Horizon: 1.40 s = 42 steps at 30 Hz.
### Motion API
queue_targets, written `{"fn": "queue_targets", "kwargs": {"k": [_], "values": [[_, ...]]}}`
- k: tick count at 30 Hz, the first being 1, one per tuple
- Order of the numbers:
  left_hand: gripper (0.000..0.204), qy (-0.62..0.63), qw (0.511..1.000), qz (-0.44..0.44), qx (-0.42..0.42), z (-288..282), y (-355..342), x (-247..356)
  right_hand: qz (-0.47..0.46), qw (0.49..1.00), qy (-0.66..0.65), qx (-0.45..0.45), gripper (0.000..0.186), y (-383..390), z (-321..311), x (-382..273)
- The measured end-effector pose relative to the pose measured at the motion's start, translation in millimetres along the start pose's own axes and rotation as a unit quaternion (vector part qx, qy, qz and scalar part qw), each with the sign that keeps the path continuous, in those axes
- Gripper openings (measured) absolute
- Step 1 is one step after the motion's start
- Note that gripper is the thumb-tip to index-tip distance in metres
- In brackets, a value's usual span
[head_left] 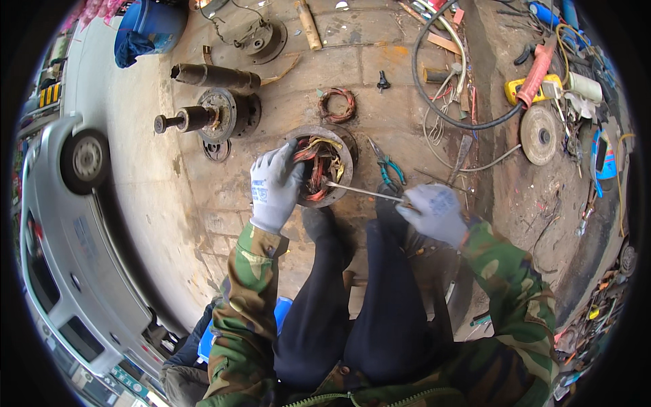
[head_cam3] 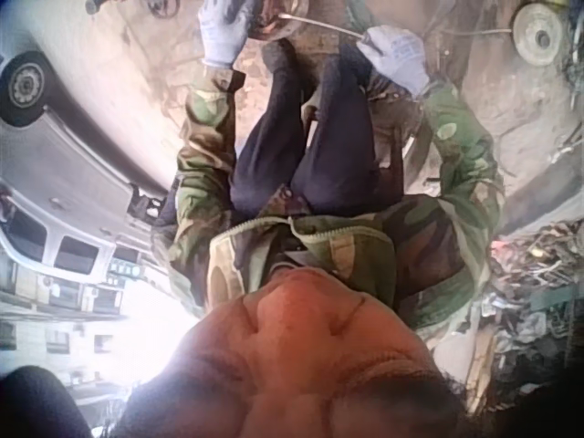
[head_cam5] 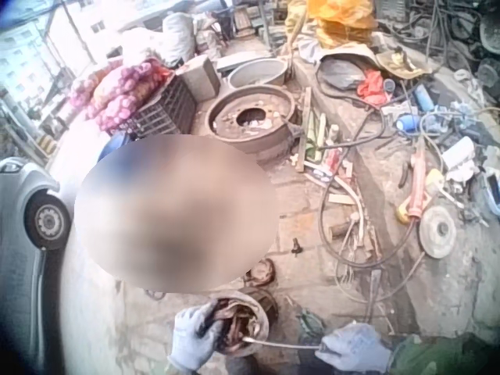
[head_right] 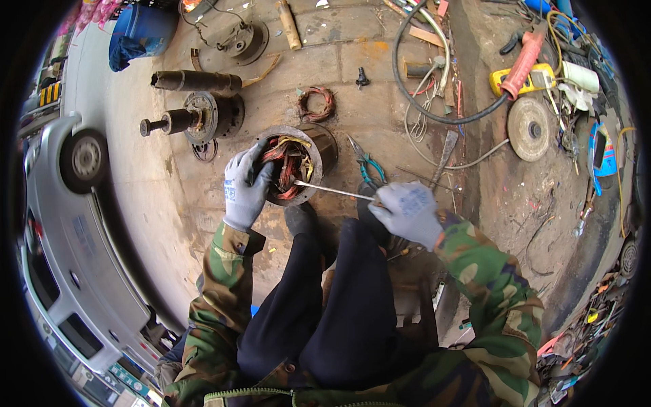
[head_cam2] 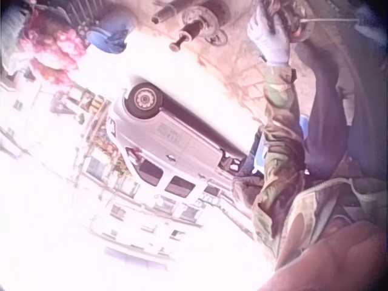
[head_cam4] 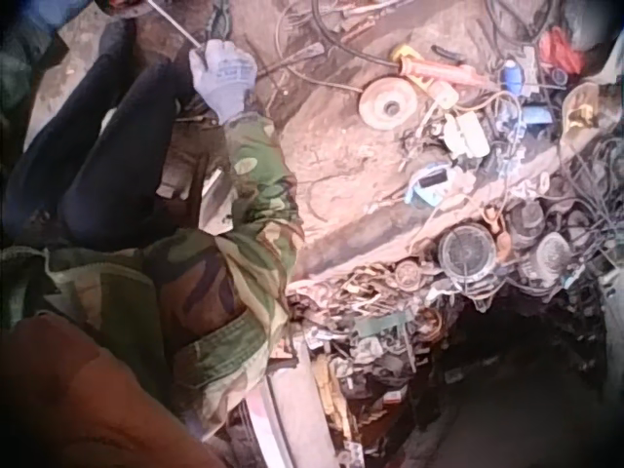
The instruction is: The person uses a hammer to tap a metal component, then uses a screwdriver and pliers to remove copper windings from a motor stator. The person works on the stator while seated on the ground in a cluttered workshop.
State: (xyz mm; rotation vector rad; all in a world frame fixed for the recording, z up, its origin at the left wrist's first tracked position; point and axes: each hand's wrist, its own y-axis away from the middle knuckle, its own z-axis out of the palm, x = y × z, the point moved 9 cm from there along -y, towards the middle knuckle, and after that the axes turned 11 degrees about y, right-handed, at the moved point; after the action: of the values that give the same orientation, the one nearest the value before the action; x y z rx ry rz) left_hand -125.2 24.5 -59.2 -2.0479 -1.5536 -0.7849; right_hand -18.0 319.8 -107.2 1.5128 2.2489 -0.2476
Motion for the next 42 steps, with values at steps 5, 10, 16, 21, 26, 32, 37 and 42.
{"fn": "queue_targets", "kwargs": {"k": [5, 10, 16, 21, 26, 32, 37, 42], "values": [[0.063, 0.087, 0.973, -0.107, 0.188, -15, 68, -20, 0.173, 0.983, 0.009, -0.065, 0.032, 18, 25, 89], [0.05, 0.52, 0.744, -0.359, 0.216, 49, 136, -85, 0.232, 0.955, 0.147, -0.113, 0.03, -11, 75, 133], [0.025, 0.509, 0.743, -0.396, 0.178, 70, 128, -81, 0.207, 0.957, 0.181, -0.09, 0.046, -49, 42, 97], [0.024, 0.478, 0.745, -0.41, 0.219, 62, 125, -75, 0.056, 0.987, -0.138, 0.055, 0.048, -127, -13, -19], [0.025, 0.299, 0.868, -0.314, 0.241, 38, 108, -85, -0.164, 0.986, -0.012, 0.032, 0.054, -182, -40, -120], [0.028, 0.373, 0.867, -0.291, 0.159, -6, 44, -143, -0.027, 0.992, 0.122, -0.033, 0.05, -217, -9, -145], [0.031, 0.068, 0.955, -0.112, 0.267, -60, 52, -60, 0.028, 0.974, 0.201, -0.101, 0.053, -236, 14, -143], [0.043, -0.055, 0.992, -0.012, 0.113, -34, 38, 4, -0.011, 0.986, 0.14, -0.092, 0.045, -243, 11, -141]]}}
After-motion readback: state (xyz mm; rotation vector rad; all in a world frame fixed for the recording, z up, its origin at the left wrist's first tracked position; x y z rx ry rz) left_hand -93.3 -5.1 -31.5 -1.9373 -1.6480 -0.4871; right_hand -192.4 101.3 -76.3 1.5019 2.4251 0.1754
